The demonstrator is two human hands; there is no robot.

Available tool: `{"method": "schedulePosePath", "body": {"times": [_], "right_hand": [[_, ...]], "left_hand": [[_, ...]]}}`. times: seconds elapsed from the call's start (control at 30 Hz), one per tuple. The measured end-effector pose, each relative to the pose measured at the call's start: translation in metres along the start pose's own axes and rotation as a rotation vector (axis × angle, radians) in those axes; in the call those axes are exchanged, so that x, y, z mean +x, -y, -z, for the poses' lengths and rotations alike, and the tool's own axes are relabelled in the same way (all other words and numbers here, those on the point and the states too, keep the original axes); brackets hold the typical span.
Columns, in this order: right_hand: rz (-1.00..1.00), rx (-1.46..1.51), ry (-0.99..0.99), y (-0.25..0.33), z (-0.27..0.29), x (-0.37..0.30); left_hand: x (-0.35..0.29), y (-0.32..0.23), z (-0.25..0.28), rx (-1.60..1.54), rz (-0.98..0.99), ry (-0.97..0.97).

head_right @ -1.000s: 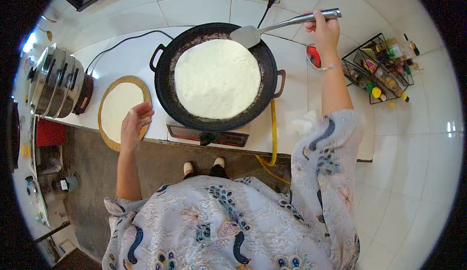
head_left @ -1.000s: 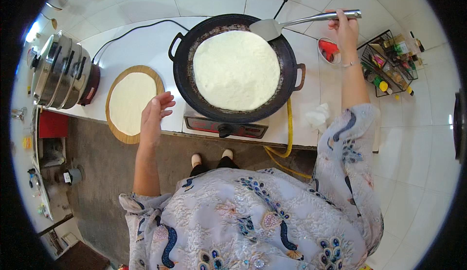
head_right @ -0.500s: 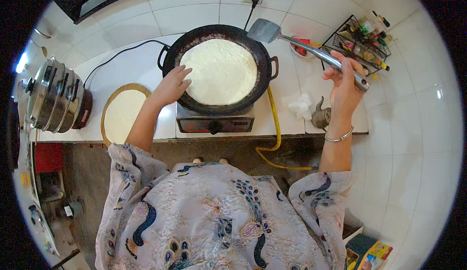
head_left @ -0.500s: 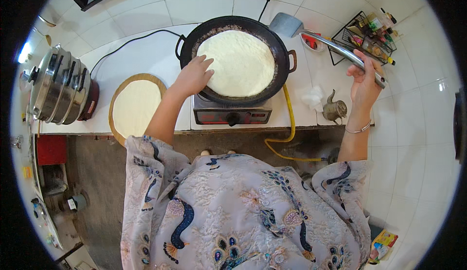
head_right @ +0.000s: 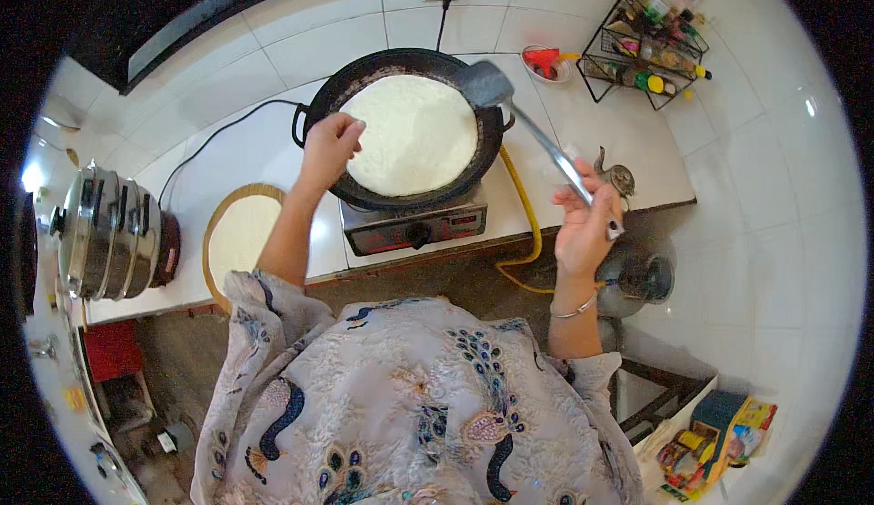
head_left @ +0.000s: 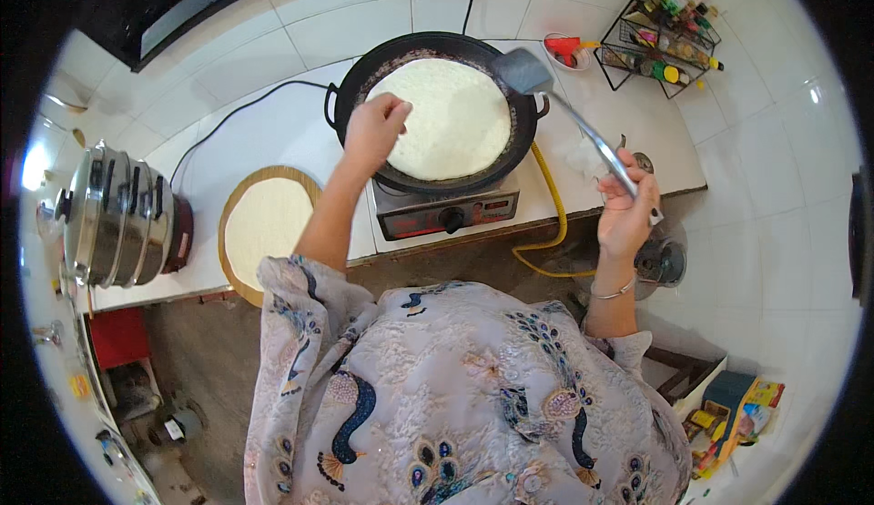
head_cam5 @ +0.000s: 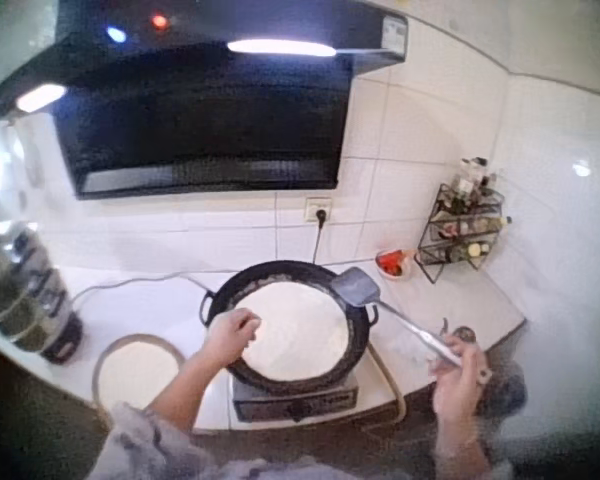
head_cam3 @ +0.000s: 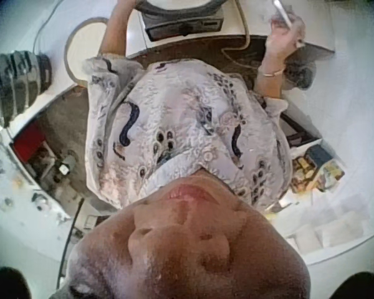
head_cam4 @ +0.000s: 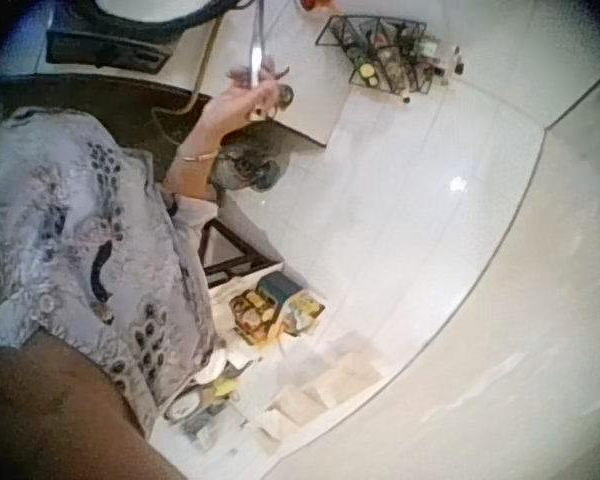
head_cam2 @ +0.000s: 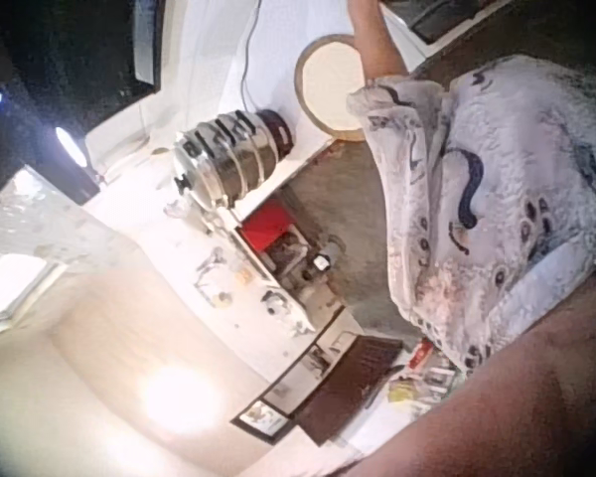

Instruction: The person places a round dough onto a hot pan on a portable stove. They use a spatula to press and adjust the dough as it cooks, occasionally using their hand to check the surface. The person continues to monitor and adjust the cooking dough throughout the clip.

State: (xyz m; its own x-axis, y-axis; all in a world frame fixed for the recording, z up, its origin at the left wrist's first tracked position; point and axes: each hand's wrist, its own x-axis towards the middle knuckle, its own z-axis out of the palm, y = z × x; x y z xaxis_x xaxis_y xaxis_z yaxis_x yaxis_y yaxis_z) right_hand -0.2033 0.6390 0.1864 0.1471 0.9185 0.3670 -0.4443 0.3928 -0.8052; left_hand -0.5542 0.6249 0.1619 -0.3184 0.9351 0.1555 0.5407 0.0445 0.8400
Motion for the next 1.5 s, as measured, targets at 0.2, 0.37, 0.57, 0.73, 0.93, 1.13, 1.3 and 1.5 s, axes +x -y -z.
{"method": "schedulePosePath", "body": {"times": [0.2,0.37,0.57,0.73,0.93,1.13,1.3,1.5], "right_hand": [[-0.033,0.06,0.19,-0.023,-0.019,-0.014],[-0.07,0.251,0.338,-0.031,-0.048,-0.06],[-0.566,0.056,0.458,-0.018,-0.017,-0.078],[-0.884,-0.424,0.604,-0.003,-0.008,-0.05],[-0.723,-0.61,0.604,-0.017,0.004,-0.041],[-0.643,-0.549,0.546,-0.014,0.036,-0.016],[-0.577,-0.595,0.508,-0.023,0.034,-0.02],[-0.606,-0.545,0.471,-0.002,0.003,-0.042]], "left_hand": [[-0.033,-0.06,-0.087,-0.308,-0.146,0.377],[-0.041,-0.083,-0.101,-1.086,0.359,0.409],[-0.043,-0.059,-0.102,-1.191,0.535,0.314],[-0.053,-0.057,-0.115,-0.98,0.429,0.341],[-0.07,-0.054,-0.101,-0.833,0.379,0.245],[-0.115,-0.035,-0.038,-0.394,0.232,-0.104],[-0.132,-0.007,-0.004,0.521,-0.321,-0.217],[-0.162,-0.002,0.013,0.361,-0.117,-0.111]]}}
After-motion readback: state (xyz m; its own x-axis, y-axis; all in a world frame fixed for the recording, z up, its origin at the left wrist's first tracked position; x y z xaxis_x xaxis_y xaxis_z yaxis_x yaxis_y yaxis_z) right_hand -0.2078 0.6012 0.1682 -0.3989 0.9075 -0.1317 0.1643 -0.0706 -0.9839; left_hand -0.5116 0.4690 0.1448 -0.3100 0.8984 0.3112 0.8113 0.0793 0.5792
